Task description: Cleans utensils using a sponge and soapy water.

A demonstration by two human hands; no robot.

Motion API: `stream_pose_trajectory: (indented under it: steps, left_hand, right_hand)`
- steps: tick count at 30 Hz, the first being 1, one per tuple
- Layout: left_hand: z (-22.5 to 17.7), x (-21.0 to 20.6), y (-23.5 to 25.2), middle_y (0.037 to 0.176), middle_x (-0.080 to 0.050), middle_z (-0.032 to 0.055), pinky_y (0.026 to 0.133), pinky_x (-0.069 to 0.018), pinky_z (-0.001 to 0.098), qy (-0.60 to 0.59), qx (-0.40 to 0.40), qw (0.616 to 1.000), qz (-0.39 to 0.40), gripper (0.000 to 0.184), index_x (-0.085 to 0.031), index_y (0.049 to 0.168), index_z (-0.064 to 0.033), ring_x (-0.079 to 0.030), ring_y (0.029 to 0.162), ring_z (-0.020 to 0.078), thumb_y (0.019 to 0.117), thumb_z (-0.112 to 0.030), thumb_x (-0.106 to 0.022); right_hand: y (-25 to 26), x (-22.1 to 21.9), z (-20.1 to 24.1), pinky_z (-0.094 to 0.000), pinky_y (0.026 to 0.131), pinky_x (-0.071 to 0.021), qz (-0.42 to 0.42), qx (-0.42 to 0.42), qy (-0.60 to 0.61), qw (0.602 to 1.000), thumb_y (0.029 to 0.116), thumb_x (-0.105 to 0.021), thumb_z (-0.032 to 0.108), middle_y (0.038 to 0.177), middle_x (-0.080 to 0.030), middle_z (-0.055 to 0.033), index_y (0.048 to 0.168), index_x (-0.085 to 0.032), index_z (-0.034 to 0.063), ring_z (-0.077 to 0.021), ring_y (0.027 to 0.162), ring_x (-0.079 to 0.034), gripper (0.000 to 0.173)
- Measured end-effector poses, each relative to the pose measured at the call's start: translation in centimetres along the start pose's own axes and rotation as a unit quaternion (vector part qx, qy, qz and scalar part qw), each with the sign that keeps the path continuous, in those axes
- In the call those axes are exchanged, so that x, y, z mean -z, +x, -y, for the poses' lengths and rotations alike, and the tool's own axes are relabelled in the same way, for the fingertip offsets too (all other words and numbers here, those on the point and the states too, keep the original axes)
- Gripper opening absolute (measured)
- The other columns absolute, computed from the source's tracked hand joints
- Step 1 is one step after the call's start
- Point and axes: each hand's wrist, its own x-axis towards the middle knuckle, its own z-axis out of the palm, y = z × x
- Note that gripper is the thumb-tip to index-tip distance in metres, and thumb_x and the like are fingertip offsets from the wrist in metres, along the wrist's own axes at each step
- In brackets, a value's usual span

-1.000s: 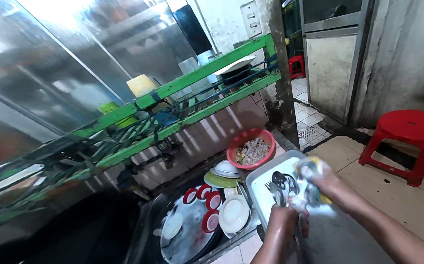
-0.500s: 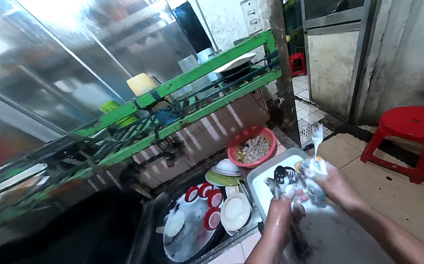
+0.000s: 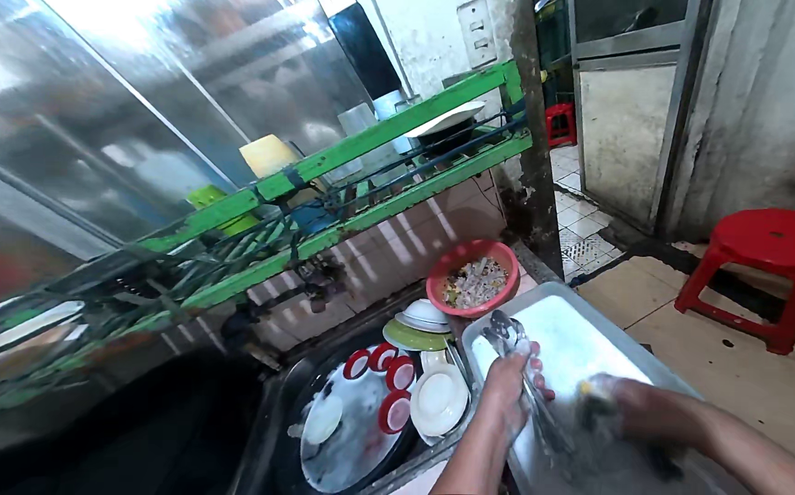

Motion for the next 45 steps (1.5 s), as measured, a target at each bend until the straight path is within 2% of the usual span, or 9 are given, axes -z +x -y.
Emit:
stream_pose_trajectory:
  steps: [3, 6, 10, 17, 22, 26, 32, 39, 45]
  left_hand:
    - [0.3, -0.6, -0.5, 0.091, -0.064, 0.0091, 0.058, -0.0571, 0.0313, 0.052, 0.019, 0.998, 0.005, 0.025, -0.058, 0.126, 0.0015, -0.063, 0.064, 0.0166, 0.1058, -0.012, -0.053]
    - [1.2, -1.3, -1.1, 0.084, -0.065, 0.0090, 0.057, -0.0573, 0.0307, 0.059, 0.014, 0.997, 0.047, 0.016, -0.060, 0.115, 0.0025, -0.063, 0.061, 0.0165, 0.1023, -0.006, -0.055]
    - [1.5, -1.8, -1.8, 0.076, -0.065, 0.0069, 0.050, -0.0525, 0.0261, 0.096, 0.036, 0.990, 0.097, 0.009, -0.058, 0.104, 0.0004, -0.059, 0.053, 0.0119, 0.1016, -0.008, -0.056]
    - [0.8, -2.3, -2.4, 0.073, -0.064, 0.0083, 0.047, -0.0514, 0.0244, 0.079, -0.008, 0.997, 0.025, 0.014, -0.061, 0.109, 0.0045, -0.058, 0.050, 0.0116, 0.0987, -0.004, -0.062]
    - [0.8, -3.0, -3.3, 0.062, -0.057, 0.0027, 0.048, -0.0474, 0.0247, 0.162, -0.062, 0.985, 0.015, 0.007, -0.057, 0.102, 0.0006, -0.054, 0.050, 0.0098, 0.0953, -0.001, -0.059]
    - [1.5, -3.1, -3.5, 0.062, -0.057, 0.0031, 0.046, -0.0479, 0.0238, 0.129, -0.041, 0.991, 0.023, 0.008, -0.058, 0.101, 0.0001, -0.054, 0.048, 0.0097, 0.0989, -0.007, -0.060]
    - [0.9, -2.5, -3.9, 0.062, -0.057, 0.0039, 0.045, -0.0474, 0.0245, 0.125, -0.028, 0.992, 0.013, 0.005, -0.057, 0.101, 0.0008, -0.053, 0.047, 0.0103, 0.0979, -0.002, -0.059]
    - [1.4, -2.1, -4.3, 0.065, -0.059, 0.0062, 0.045, -0.0505, 0.0252, 0.058, -0.014, 0.998, 0.020, 0.013, -0.057, 0.101, 0.0012, -0.056, 0.048, 0.0119, 0.0988, -0.009, -0.064]
    - [1.3, -1.9, -4.7, 0.067, -0.061, 0.0064, 0.045, -0.0496, 0.0242, 0.052, 0.023, 0.995, 0.087, 0.016, -0.058, 0.105, 0.0000, -0.057, 0.048, 0.0116, 0.1046, -0.016, -0.056]
  right_hand:
    - [-0.9, 2.8, 1.0, -0.0537, 0.108, -0.0445, -0.142, -0.044, 0.156, 0.976, 0.0924, -0.075, 0.023, 0.133, -0.061, -0.0235, 0.141, -0.054, 0.0013, -0.0344, 0.124, -0.059, 0.057]
    - [-1.2, 3.2, 1.7, -0.0418, 0.091, -0.0566, -0.219, -0.010, 0.346, 0.912, 0.0880, -0.076, 0.019, 0.120, -0.066, -0.0144, 0.137, -0.056, 0.0078, -0.0229, 0.105, -0.067, 0.054]
    - [-0.6, 2.7, 2.8, -0.0415, 0.093, -0.0568, -0.256, 0.031, 0.356, 0.898, 0.0794, -0.079, 0.016, 0.126, -0.065, -0.0122, 0.137, -0.059, 0.0087, -0.0216, 0.109, -0.066, 0.061]
    - [-0.3, 2.4, 2.5, -0.0379, 0.073, -0.0613, -0.378, 0.053, 0.459, 0.802, 0.0882, -0.068, 0.004, 0.099, -0.071, -0.0114, 0.131, -0.059, 0.0055, -0.0191, 0.082, -0.071, 0.044]
    - [0.7, 1.4, 2.4, -0.0448, 0.097, -0.0544, -0.300, 0.057, 0.274, 0.912, 0.0827, -0.075, 0.027, 0.121, -0.067, -0.0144, 0.136, -0.056, 0.0021, -0.0224, 0.110, -0.066, 0.062]
    - [1.5, 1.9, 2.5, -0.0568, 0.103, -0.0486, -0.406, 0.019, 0.197, 0.892, 0.0908, -0.076, 0.025, 0.126, -0.066, -0.0212, 0.134, -0.062, 0.0030, -0.0338, 0.118, -0.064, 0.050]
    - [1.1, 1.4, 2.5, -0.0495, 0.106, -0.0486, -0.289, 0.044, 0.183, 0.939, 0.0873, -0.078, 0.026, 0.129, -0.065, -0.0187, 0.140, -0.054, 0.0032, -0.0287, 0.121, -0.063, 0.062]
    - [1.9, 4.0, 1.8, -0.0620, 0.099, -0.0487, -0.471, 0.000, 0.305, 0.827, 0.0996, -0.067, 0.028, 0.130, -0.063, -0.0237, 0.146, -0.050, 0.0059, -0.0380, 0.118, -0.062, 0.054]
    - [1.0, 2.5, 2.9, -0.0559, 0.098, -0.0497, -0.364, 0.006, 0.250, 0.897, 0.0981, -0.068, 0.028, 0.120, -0.067, -0.0233, 0.135, -0.060, -0.0004, -0.0340, 0.112, -0.065, 0.047]
